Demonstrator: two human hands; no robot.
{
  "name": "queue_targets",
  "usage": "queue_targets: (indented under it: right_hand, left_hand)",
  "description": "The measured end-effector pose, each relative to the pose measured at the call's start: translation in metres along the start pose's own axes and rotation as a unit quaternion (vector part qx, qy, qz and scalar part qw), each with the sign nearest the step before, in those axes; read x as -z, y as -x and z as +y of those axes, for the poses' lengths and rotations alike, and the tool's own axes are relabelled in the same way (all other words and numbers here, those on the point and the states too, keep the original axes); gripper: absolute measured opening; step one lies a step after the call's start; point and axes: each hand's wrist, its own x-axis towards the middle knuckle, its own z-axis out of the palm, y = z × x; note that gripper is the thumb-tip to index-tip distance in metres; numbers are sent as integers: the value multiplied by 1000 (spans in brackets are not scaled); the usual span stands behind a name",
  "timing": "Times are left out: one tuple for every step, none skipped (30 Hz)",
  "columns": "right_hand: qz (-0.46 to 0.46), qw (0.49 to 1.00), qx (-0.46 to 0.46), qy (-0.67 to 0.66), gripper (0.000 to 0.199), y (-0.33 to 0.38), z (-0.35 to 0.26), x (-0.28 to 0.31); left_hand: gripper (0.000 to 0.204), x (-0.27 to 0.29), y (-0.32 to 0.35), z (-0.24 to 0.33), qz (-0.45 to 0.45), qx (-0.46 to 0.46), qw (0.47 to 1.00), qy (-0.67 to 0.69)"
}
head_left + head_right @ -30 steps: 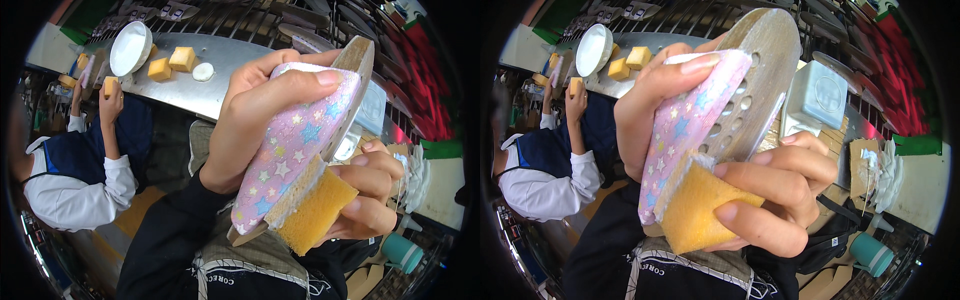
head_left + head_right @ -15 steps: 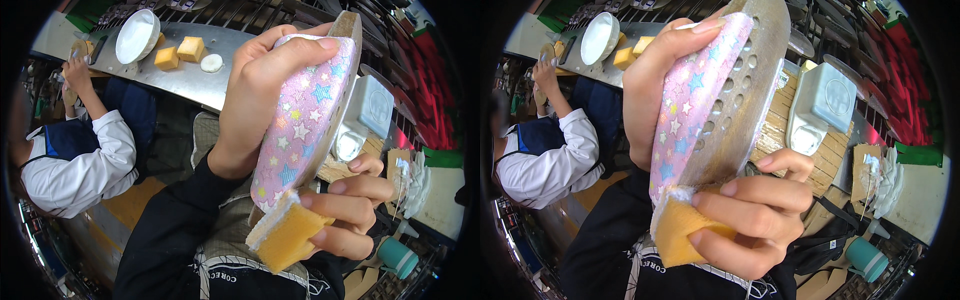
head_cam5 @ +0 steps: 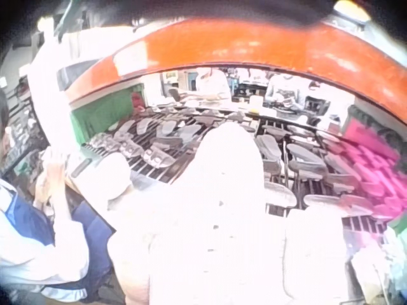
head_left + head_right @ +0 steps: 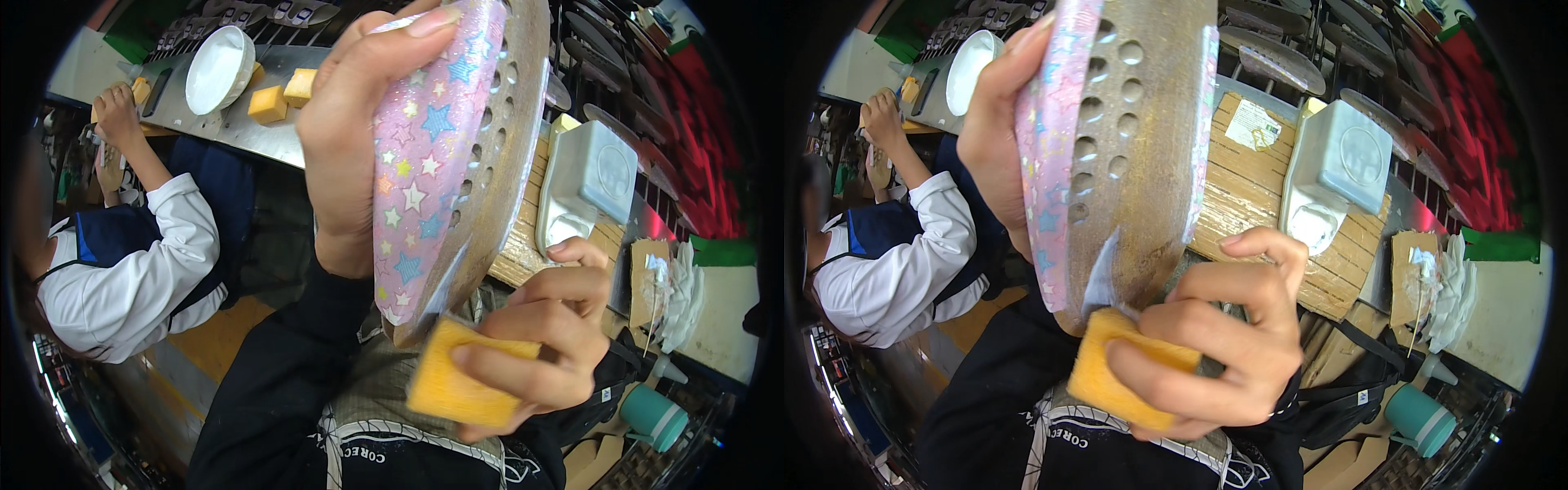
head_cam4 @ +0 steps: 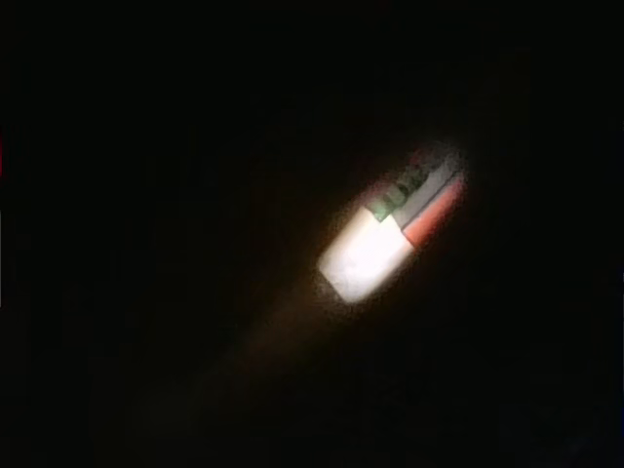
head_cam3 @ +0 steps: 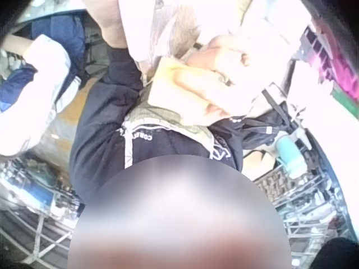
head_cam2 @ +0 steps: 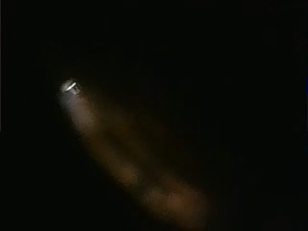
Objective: The person repeatedly rubs a yellow block against the sole of a pink star-patterned sandal, then places the sandal on a rack. The person also handles a white plastic sandal form and a small white circular object on the workbench.
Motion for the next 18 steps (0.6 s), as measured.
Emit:
queue_targets:
  right_hand:
    - [20,999,-32,-8,65,1,2,3]
    - [70,996,-49,-15,70,3,6,0]
    - [88,995,-54,8,71,4,11,-2]
    - [136,987,-79,19,72,6,15,-6]
    - [122,989,-65,54,74,7,20,-9]
    - [144,983,-90,71,72,8,21,-15]
    - [163,982,-70,69,70,9,23,-21]
    - [225,970,-71,48,70,11,21,-34]
    - [261,962,-74,29,71,11,20,-42]
    - [297,952,-75,11,72,12,17,-51]
    - [308,948,-78,-5,74,13,14,-56]
    - [315,945,-81,-19,71,14,11,-59]
    - [310,947,-83,-5,67,15,7,-61]
    - [311,947,-85,-4,64,17,4,-60]
    - [293,954,-70,2,62,18,3,-57]
    - [240,969,-63,18,78,20,0,-52]
    - [165,984,-39,44,94,21,-1,-45]
    - [159,986,-44,14,92,22,-3,-43]
  left_hand:
    - [12,2,0,1,6,-13,1000,1]
    - [12,4,-1,2,10,-22,1000,4]
    - [13,6,-1,1,15,-31,999,4]
    - [13,8,-1,2,19,-38,999,5]
    - [13,10,-2,2,23,-48,999,6]
    - [13,12,-2,2,26,-55,998,6]
    - [13,14,-2,3,29,-66,997,8]
    - [13,16,-2,4,33,-77,996,10]
    - [13,18,-2,5,38,-88,995,13]
    - [13,20,-1,7,43,-99,994,14]
    - [14,22,-1,9,47,-111,993,16]
    - [14,24,-1,10,53,-120,991,16]
    - [14,26,-1,12,55,-129,990,17]
    - [14,28,-1,14,59,-138,989,15]
    - [14,31,-1,16,63,-148,987,19]
    - [14,33,-1,18,66,-155,986,21]
    - [14,35,-2,21,67,-160,985,19]
    - [15,37,-2,23,69,-166,984,19]
